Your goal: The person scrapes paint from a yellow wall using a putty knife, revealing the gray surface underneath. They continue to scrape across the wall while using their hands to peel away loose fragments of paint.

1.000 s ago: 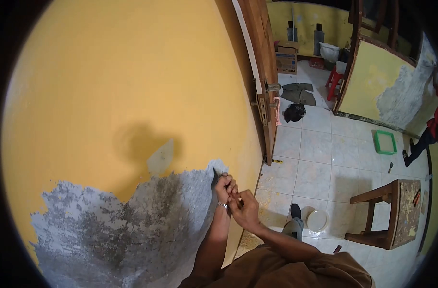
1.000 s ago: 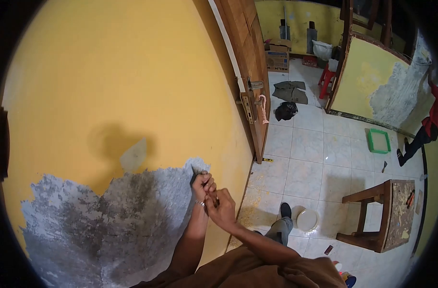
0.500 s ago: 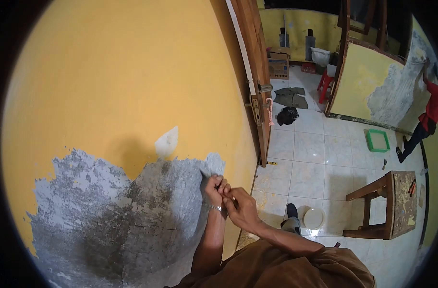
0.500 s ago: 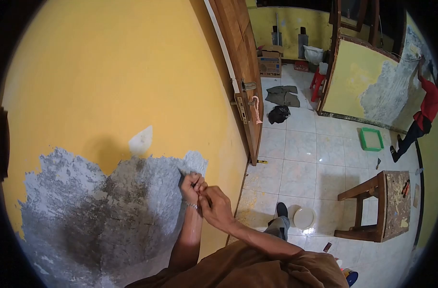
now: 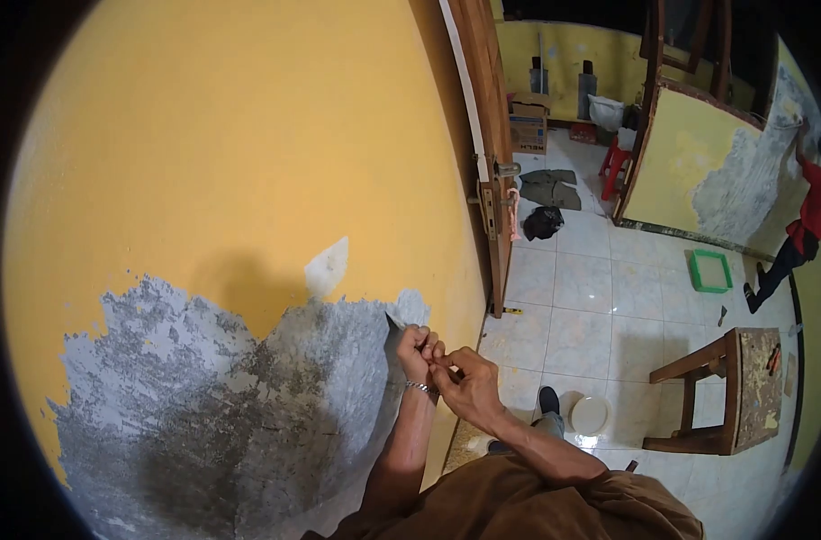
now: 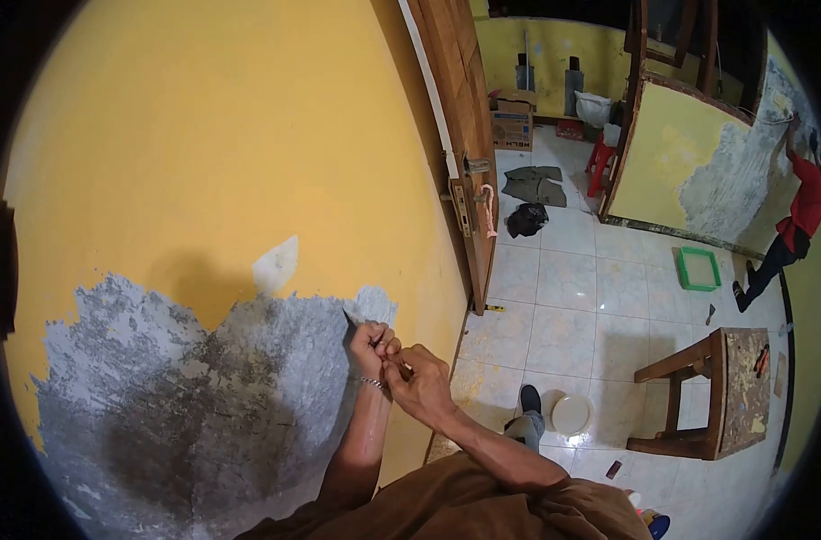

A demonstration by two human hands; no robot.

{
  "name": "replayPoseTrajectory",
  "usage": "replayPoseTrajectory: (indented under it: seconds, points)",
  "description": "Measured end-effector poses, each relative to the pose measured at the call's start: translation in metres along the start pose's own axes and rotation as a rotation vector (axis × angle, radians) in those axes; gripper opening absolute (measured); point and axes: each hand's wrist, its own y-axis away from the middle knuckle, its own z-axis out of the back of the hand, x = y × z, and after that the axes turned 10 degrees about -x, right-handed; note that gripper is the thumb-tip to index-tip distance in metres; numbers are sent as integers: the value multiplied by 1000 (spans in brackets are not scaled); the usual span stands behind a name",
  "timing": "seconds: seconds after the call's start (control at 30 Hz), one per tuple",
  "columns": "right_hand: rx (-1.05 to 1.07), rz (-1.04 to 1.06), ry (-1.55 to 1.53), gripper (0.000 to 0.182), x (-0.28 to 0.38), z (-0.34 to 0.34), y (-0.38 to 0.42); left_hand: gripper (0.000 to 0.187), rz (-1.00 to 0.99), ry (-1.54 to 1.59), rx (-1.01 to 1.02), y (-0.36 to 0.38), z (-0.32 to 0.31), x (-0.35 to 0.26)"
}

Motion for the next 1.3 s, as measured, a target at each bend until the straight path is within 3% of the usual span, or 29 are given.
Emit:
replayPoseTrajectory:
  seconds: [0.03,0.17,0.3,0.6,0.67,0.87,0.93,0.97,1.13,1.3]
  points:
    - [-23,76,43,10,-6,-6,-3,24,9,-28,40,-7,5,-2]
    - [-46,-15,57,9,-9,0,-14,23,-2,-7,-77,-3,-25,4]
    - [-39,55,19,8,-3,-8,-4,20,18,-9,57,0,-6,-11]
    - [-6,-49,32,9,10,-6,-10,21,-28,-21,27,3,-16,-10]
    - [-77,57,85,9,4,-6,-13,17,-54,-74,25,-1,-23,-10]
    - [-36,16,-8,10,8,-5,-14,21,-28,-20,-15,4,-25,-16]
    - [-63,153,148,9,2,-1,-15,21,-61,-47,34,3,-28,-11]
    - [-60,42,55,10,3,1,-16,23,-29,-26,-12,1,-30,-8]
    - [-61,80,29,12,2,-8,-12,24,-67,-22,-7,-5,-9,-10]
    - [-35,6,-4,8,6,7,-20,24,-62,-64,-23,3,-28,-1]
